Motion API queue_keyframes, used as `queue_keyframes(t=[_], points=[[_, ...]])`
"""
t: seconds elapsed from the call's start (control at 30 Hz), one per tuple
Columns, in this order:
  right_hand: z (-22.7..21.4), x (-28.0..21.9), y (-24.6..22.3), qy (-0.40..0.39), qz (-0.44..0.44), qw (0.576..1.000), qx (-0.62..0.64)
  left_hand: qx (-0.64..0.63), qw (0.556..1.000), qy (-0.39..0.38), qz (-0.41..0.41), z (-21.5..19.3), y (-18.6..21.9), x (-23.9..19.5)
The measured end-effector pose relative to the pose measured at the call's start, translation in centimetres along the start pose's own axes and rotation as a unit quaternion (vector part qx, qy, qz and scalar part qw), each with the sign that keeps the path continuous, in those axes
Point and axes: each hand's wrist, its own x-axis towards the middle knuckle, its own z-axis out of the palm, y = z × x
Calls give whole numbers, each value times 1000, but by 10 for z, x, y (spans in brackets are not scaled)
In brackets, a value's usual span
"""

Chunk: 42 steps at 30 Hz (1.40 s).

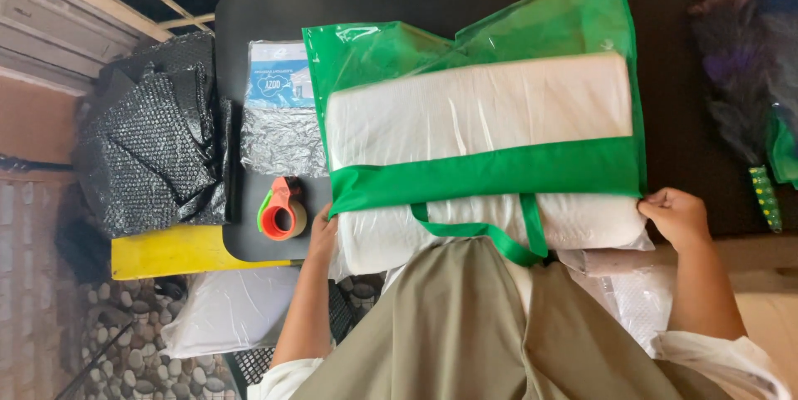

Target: The person uses a feather duster to wipe a green reusable shopping bag, then places a white bubble-wrapped item and a small packaged item inside the bag. They adjust the contents and wipe the exterior of the bag again.

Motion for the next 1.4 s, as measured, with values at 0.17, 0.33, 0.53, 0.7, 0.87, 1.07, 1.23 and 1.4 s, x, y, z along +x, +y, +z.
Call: queue_keyframes(t=[0.17, 0.33, 0.53, 0.7, 0.87, 1.07, 1.23, 1.4], points=[[-24, -18, 20, -90, 51, 990, 97, 143, 985, -17, -99, 7, 55, -43], [-39, -33, 41, -134, 55, 986, 87, 258, 965, -52, -12, 0, 56, -74], [-34, -27, 137, -245, 75, 963, 77, 406, 909, -60, 77, -5, 41, -120], [-15, -50, 87, -178, 10, 977, 120, 443, 893, -44, 70, 13, 20, -116], [-3, -97, -72, -70, 102, 990, 63, 184, 983, -16, -11, 46, 82, -90], [23, -64, -17, 61, 22, 993, -95, 325, 944, -48, 22, 59, 87, -40], [49, -33, 2, 176, -47, 973, -142, 293, 956, 18, 27, 80, 112, -21], [85, 29, 9, 308, 155, 895, 285, 336, 938, 62, 55, 90, 99, -4]])
